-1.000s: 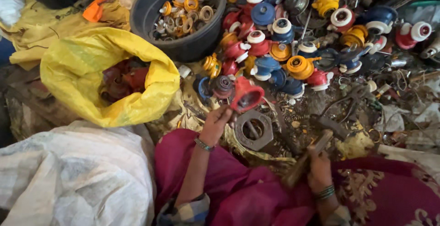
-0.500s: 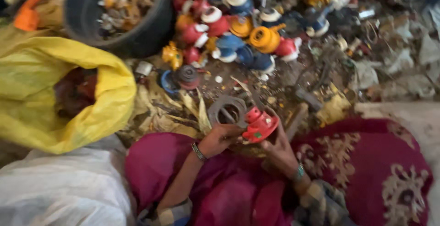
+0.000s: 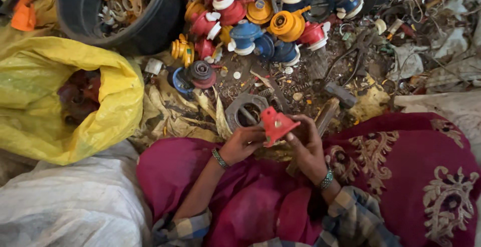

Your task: The person sits on the floor and uses a hammer to strike small metal parts placed on a metal base, breaking them apart. They handle the parts by hand, repositioning them between strikes and discarding broken pieces onto the surrounding floor.

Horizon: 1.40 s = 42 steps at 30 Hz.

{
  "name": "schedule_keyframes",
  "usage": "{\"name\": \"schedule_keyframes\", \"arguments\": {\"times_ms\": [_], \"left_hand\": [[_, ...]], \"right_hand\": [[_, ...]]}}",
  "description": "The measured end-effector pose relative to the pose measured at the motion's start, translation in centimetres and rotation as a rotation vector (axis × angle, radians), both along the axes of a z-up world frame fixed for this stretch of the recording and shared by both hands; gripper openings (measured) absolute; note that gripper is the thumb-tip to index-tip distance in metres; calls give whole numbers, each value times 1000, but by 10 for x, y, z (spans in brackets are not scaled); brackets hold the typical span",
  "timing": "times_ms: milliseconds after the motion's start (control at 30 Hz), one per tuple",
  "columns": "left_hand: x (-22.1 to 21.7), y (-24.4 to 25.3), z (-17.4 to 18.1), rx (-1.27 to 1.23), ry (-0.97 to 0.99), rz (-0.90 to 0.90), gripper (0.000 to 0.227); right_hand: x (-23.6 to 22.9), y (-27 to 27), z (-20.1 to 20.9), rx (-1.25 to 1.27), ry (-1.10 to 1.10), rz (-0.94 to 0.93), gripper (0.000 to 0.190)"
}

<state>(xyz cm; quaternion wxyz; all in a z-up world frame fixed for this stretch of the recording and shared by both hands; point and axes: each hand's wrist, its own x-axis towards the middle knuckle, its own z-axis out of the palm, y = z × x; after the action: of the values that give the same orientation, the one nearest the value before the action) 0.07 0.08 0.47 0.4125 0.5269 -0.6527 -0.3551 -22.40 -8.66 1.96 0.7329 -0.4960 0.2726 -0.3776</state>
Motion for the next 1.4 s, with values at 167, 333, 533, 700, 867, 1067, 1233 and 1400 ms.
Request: {"name": "schedule_keyframes", "arguments": {"times_ms": [167,333,533,700,867,1067,1233,1400], "left_hand": [[-3,-2,20,-10,66,-19,33],[-5,-6,32,-23,75,-26,37],[-3,-8,30,-29,18,-32,40],[-4,-8,31,-40,-76,46,40],[-8,-7,41,26,-60,92,31],[-6,-7,45,-79,-32,112,28],[-8,-9,39,-69,16,254,17],[1,-14,24,-11,-97,573,20]], "right_hand": [[-2,-1,-2,-14,-166,67,27],[-3,-2,4,18,-245,137,22],[-1,-2,5,-20,-276,182,29],[5,-5,10,548,-541,160,36],[11,-8,2,908,-617,-16,48],[1,-5,-56,842,-438,54,38],[2,-1,-95,929,-530,131,27],[11,-1,-86,860,-48,120,32]]}}
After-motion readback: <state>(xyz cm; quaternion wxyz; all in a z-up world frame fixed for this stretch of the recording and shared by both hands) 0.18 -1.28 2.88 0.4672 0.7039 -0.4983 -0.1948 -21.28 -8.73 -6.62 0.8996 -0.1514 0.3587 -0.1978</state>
